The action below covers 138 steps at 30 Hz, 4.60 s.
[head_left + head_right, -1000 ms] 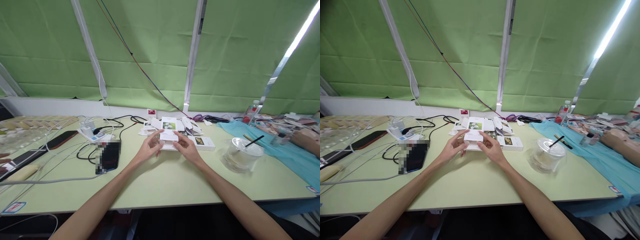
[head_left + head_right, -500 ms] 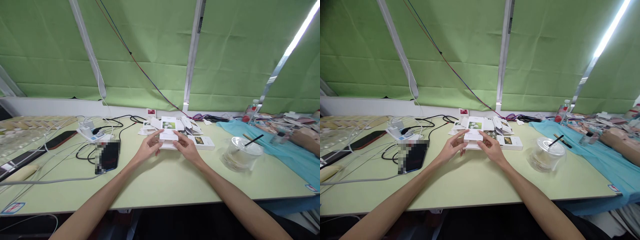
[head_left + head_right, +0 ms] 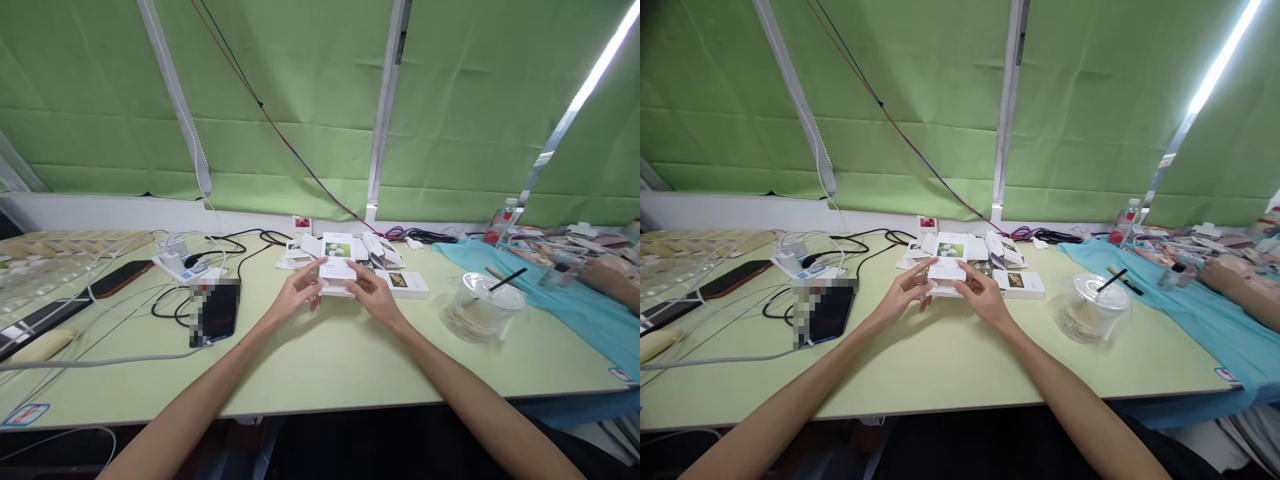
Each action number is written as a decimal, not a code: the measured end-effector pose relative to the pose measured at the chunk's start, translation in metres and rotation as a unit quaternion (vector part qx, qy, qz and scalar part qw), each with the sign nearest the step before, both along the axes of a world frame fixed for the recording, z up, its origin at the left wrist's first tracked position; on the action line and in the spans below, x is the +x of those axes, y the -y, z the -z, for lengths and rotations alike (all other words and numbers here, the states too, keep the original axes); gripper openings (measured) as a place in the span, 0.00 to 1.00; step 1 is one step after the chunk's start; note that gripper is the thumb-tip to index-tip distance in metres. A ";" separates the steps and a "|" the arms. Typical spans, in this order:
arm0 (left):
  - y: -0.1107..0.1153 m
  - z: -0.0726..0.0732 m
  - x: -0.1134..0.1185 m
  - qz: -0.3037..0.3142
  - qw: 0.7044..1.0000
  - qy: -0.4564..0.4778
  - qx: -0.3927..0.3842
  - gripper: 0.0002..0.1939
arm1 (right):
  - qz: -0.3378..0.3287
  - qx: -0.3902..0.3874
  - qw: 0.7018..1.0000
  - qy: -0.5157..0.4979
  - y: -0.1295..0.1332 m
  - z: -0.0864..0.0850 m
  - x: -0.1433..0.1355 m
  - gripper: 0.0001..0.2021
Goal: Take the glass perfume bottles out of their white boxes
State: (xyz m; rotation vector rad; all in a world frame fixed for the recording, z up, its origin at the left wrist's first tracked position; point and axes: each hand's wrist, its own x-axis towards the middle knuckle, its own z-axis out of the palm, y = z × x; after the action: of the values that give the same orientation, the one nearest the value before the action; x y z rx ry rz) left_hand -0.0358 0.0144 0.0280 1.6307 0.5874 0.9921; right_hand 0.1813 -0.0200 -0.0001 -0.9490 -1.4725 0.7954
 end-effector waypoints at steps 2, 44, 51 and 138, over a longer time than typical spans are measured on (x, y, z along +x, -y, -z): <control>-0.001 0.000 -0.001 0.007 1.000 0.000 -0.004 0.36 | 0.002 -0.001 1.000 0.000 0.000 0.000 0.000 0.29; 0.006 -0.004 0.002 -0.019 0.999 -0.033 0.036 0.40 | -0.029 0.022 0.996 0.079 0.006 -0.007 0.002 0.36; 0.005 -0.003 0.001 -0.020 0.999 -0.030 0.041 0.38 | -0.027 0.031 0.996 0.084 0.006 -0.006 0.002 0.32; 0.002 0.003 0.002 -0.045 0.994 -0.041 0.086 0.34 | 0.001 0.029 0.999 0.047 0.002 -0.004 0.003 0.30</control>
State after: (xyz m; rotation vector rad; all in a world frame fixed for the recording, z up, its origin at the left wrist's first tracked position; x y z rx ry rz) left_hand -0.0338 0.0126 0.0254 1.8181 0.6489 1.0699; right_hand 0.1839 -0.0221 0.0036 -0.9543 -1.5669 0.7123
